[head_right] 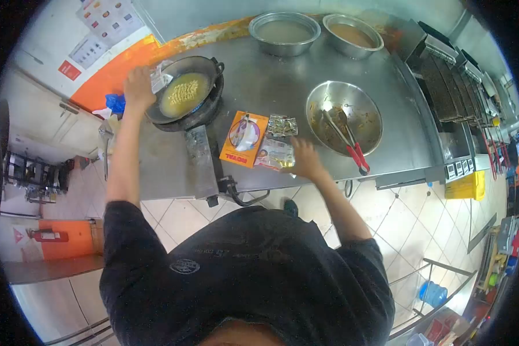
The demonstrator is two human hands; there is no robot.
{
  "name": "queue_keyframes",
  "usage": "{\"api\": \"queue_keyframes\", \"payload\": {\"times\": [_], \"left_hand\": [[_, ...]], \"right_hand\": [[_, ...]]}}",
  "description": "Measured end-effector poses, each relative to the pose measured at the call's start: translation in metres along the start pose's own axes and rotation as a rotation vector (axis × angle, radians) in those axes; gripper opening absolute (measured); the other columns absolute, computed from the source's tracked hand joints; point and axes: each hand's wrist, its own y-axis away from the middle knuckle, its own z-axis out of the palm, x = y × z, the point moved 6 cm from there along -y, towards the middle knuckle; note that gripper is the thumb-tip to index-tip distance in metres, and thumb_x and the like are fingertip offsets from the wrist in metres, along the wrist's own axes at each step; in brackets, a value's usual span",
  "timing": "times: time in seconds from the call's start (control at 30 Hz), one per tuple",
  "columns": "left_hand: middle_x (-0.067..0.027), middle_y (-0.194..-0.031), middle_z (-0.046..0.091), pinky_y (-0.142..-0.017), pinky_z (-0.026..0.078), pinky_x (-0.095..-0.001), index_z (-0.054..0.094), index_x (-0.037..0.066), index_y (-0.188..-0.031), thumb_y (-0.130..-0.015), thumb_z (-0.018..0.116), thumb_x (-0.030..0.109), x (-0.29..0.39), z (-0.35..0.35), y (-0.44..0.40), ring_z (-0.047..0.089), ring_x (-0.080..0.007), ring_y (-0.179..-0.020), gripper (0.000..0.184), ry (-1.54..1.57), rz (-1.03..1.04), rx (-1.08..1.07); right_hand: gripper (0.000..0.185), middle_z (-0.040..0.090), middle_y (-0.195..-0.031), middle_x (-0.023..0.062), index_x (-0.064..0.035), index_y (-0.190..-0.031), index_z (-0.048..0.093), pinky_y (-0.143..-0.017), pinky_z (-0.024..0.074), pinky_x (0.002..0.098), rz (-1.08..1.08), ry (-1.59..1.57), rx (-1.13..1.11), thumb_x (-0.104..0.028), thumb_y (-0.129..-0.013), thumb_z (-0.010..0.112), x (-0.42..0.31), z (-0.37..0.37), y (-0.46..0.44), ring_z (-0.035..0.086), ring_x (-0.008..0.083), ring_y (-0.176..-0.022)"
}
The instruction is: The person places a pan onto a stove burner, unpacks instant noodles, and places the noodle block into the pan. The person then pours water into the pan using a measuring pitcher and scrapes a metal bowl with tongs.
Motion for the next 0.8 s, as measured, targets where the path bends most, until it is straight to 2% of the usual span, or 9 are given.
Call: {"api": "queue_keyframes", "payload": {"times": [0.1,0.23,0.37,0.47,0.57,0.6,0.7,0.73,0.8], "left_hand": [[-0.0170,-0.112,0.048,-0.097,0.034,-0.0417,0.044,0.002,-0.118,-0.057,0.076,0.021,0.022,-0.037,0.031,0.041,-0.0348,-0.112,0.071,0.433,-0.010,0.210],[-0.0212,-0.113,0.048,-0.093,0.037,-0.0434,0.043,0.000,-0.117,-0.052,0.076,0.022,0.122,-0.044,0.069,0.044,-0.0390,-0.106,0.076,0.932,0.035,-0.010],[-0.0224,-0.118,0.046,-0.093,0.037,-0.0438,0.040,-0.001,-0.119,-0.054,0.075,0.029,0.240,0.020,0.084,0.044,-0.0390,-0.110,0.079,1.038,0.033,-0.294],[-0.0247,-0.129,0.038,-0.102,0.026,-0.0504,0.030,-0.001,-0.129,-0.057,0.075,0.039,0.296,0.063,0.101,0.031,-0.0401,-0.125,0.094,1.101,-0.082,-0.434],[-0.0249,-0.132,0.036,-0.104,0.024,-0.0497,0.027,-0.001,-0.133,-0.058,0.076,0.045,0.320,0.081,0.120,0.027,-0.0414,-0.128,0.101,1.124,-0.011,-0.448],[-0.0221,-0.130,0.040,-0.104,0.027,-0.0418,0.024,-0.002,-0.136,-0.059,0.077,0.049,0.308,0.049,0.122,0.031,-0.0351,-0.128,0.107,0.961,-0.019,-0.443],[-0.0220,-0.135,0.035,-0.107,0.020,-0.0446,0.021,0.000,-0.138,-0.057,0.080,0.042,0.280,0.007,0.136,0.029,-0.0367,-0.129,0.109,1.570,0.110,-0.479],[-0.0232,-0.137,0.029,-0.107,0.021,-0.0459,0.020,0.001,-0.139,-0.054,0.083,0.035,0.277,-0.003,0.151,0.030,-0.0382,-0.128,0.111,1.653,0.275,-0.451],[-0.0243,-0.137,0.027,-0.106,0.024,-0.0457,0.021,0.002,-0.138,-0.053,0.083,0.032,0.271,-0.039,0.177,0.031,-0.0386,-0.127,0.110,1.306,0.525,-0.310]], "right_hand": [[0.111,0.040,-0.129,0.0218,-0.0019,-0.137,0.025,-0.101,0.0300,0.0507,-0.074,0.066,0.195,-0.042,-0.049,0.082,-0.011,0.032,0.005,0.035,0.0392,-0.121],[0.104,0.045,-0.116,0.0212,-0.0016,-0.131,0.032,-0.097,0.0345,0.0495,0.115,-0.114,0.178,-0.034,-0.045,0.082,0.003,0.046,0.019,0.042,0.0393,-0.111],[0.099,0.044,-0.110,0.0217,-0.0011,-0.125,0.036,-0.090,0.0393,0.0470,0.191,-0.159,0.125,-0.033,-0.043,0.083,0.025,0.036,0.045,0.044,0.0403,-0.105],[0.098,0.044,-0.108,0.0223,-0.0008,-0.124,0.038,-0.088,0.0406,0.0463,0.186,-0.171,0.160,-0.032,-0.043,0.083,0.034,0.019,0.064,0.044,0.0412,-0.103],[0.094,0.043,-0.110,0.0227,0.0002,-0.122,0.039,-0.089,0.0402,0.0460,0.160,-0.268,0.131,-0.030,-0.044,0.082,0.031,-0.007,0.073,0.043,0.0409,-0.105],[0.092,0.043,-0.110,0.0224,0.0008,-0.121,0.039,-0.089,0.0400,0.0455,0.130,-0.297,0.125,-0.028,-0.044,0.081,0.026,-0.018,0.074,0.043,0.0402,-0.105],[0.088,0.043,-0.109,0.0217,0.0009,-0.119,0.041,-0.090,0.0394,0.0440,0.024,-0.288,0.140,-0.026,-0.045,0.079,0.001,-0.054,0.076,0.043,0.0392,-0.104],[0.087,0.043,-0.109,0.0215,0.0007,-0.119,0.041,-0.090,0.0392,0.0436,-0.020,-0.268,0.158,-0.025,-0.045,0.079,-0.008,-0.067,0.072,0.044,0.0390,-0.103],[0.089,0.043,-0.109,0.0213,0.0003,-0.121,0.041,-0.091,0.0388,0.0433,-0.197,-0.278,0.136,-0.024,-0.045,0.079,-0.030,-0.085,0.060,0.044,0.0386,-0.103]]}}
